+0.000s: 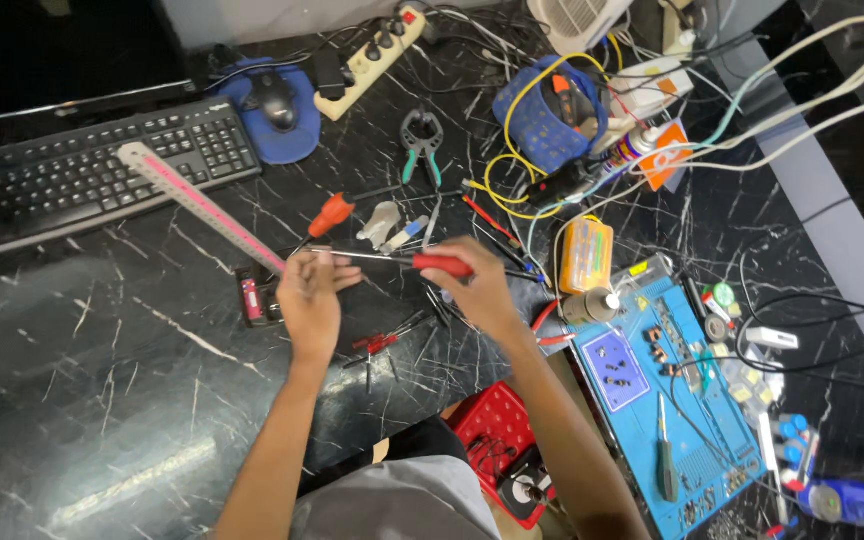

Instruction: The person organizes various tools on a cluttered black marble desk. They pick up and place down items such as pliers, screwdrivers, a ruler, and a tape measure, arranging them into a neat pile near the center of the workspace.

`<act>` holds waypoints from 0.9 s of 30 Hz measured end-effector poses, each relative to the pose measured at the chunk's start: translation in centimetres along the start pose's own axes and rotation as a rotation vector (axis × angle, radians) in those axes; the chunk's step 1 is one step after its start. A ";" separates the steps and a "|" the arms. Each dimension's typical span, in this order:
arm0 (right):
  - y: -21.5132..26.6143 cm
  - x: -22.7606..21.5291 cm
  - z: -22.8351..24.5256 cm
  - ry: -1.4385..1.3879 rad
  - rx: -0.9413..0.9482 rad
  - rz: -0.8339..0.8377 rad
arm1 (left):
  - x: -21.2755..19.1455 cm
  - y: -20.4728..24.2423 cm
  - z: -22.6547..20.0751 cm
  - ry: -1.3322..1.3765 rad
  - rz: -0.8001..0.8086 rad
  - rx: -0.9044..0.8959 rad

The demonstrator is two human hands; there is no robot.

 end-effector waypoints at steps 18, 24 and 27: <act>-9.6 13.7 8.0 0.337 -0.239 0.440 | -10.9 -1.2 3.7 -0.754 -0.149 0.045; -8.8 18.5 3.1 0.498 -0.271 0.357 | -9.5 -1.8 2.7 -0.808 -0.076 0.038; -8.3 19.0 2.0 0.618 -0.271 0.240 | -9.8 -2.5 3.2 -0.820 -0.093 0.093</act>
Point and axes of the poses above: each hand's wrist, its own y-axis away from the middle knuckle, its own x-axis out of the palm, z = x × y, the point moved 4 cm from there along -y, towards the middle knuckle, and after that the axes turned 7 degrees about x, right-handed, at the moved point
